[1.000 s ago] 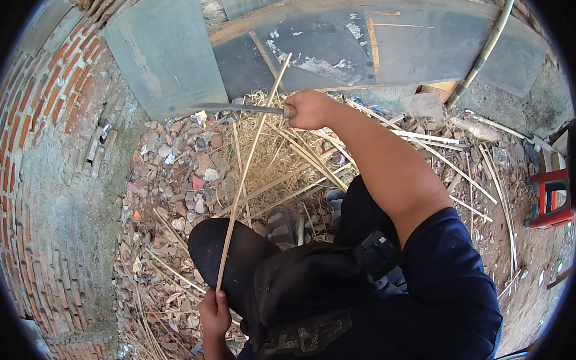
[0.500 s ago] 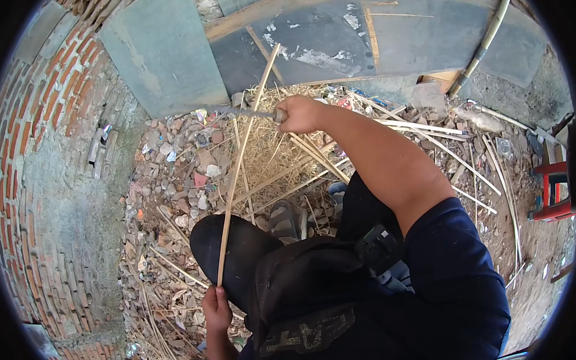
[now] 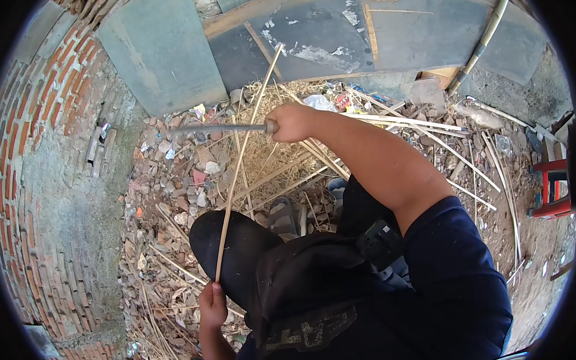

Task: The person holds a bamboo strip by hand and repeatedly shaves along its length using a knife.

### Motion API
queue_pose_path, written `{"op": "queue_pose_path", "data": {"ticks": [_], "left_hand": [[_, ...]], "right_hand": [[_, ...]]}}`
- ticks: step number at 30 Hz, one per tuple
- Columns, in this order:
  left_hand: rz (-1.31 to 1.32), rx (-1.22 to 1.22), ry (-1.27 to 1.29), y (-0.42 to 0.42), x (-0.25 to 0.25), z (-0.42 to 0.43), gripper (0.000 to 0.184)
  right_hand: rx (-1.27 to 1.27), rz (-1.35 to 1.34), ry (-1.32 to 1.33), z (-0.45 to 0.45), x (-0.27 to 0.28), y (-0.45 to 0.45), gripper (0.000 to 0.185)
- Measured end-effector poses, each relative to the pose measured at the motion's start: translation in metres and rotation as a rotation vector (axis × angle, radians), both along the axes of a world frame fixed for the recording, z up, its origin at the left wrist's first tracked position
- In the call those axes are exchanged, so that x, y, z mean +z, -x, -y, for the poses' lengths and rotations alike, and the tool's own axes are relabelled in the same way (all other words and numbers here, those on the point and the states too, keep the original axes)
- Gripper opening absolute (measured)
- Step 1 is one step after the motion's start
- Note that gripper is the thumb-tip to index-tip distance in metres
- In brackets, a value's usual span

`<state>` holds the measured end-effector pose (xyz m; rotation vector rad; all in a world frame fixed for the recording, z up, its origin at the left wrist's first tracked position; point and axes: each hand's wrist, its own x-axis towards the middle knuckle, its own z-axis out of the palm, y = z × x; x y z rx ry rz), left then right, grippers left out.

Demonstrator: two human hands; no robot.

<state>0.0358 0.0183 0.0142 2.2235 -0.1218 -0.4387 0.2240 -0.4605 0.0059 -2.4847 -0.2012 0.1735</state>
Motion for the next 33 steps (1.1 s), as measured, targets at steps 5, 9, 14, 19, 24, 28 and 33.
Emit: {"op": "queue_pose_path", "data": {"ticks": [5,9,14,19,24,28,33], "left_hand": [[0.094,-0.009,-0.002,0.000,-0.015,-0.001,0.049],[0.048,0.044,0.083,0.002,-0.015,-0.003,0.050],[0.061,0.024,0.061,0.002,-0.015,-0.007,0.050],[0.151,-0.006,-0.056,0.002,-0.005,0.005,0.050],[0.199,-0.029,-0.230,0.005,0.014,0.020,0.047],[0.176,-0.029,-0.281,0.006,0.024,0.023,0.044],[0.174,-0.068,-0.330,0.004,0.042,0.040,0.041]], "right_hand": [[0.285,0.089,0.157,-0.025,0.037,0.015,0.018],[-0.078,-0.015,-0.048,0.005,0.012,-0.006,0.020],[-0.150,0.115,-0.063,0.011,0.021,-0.002,0.022],[0.022,0.125,0.016,-0.010,0.039,0.012,0.017],[0.052,0.201,-0.133,-0.038,0.054,0.018,0.042],[0.062,0.187,-0.186,-0.047,0.059,0.023,0.041],[0.116,0.295,-0.162,-0.043,0.040,0.019,0.037]]}}
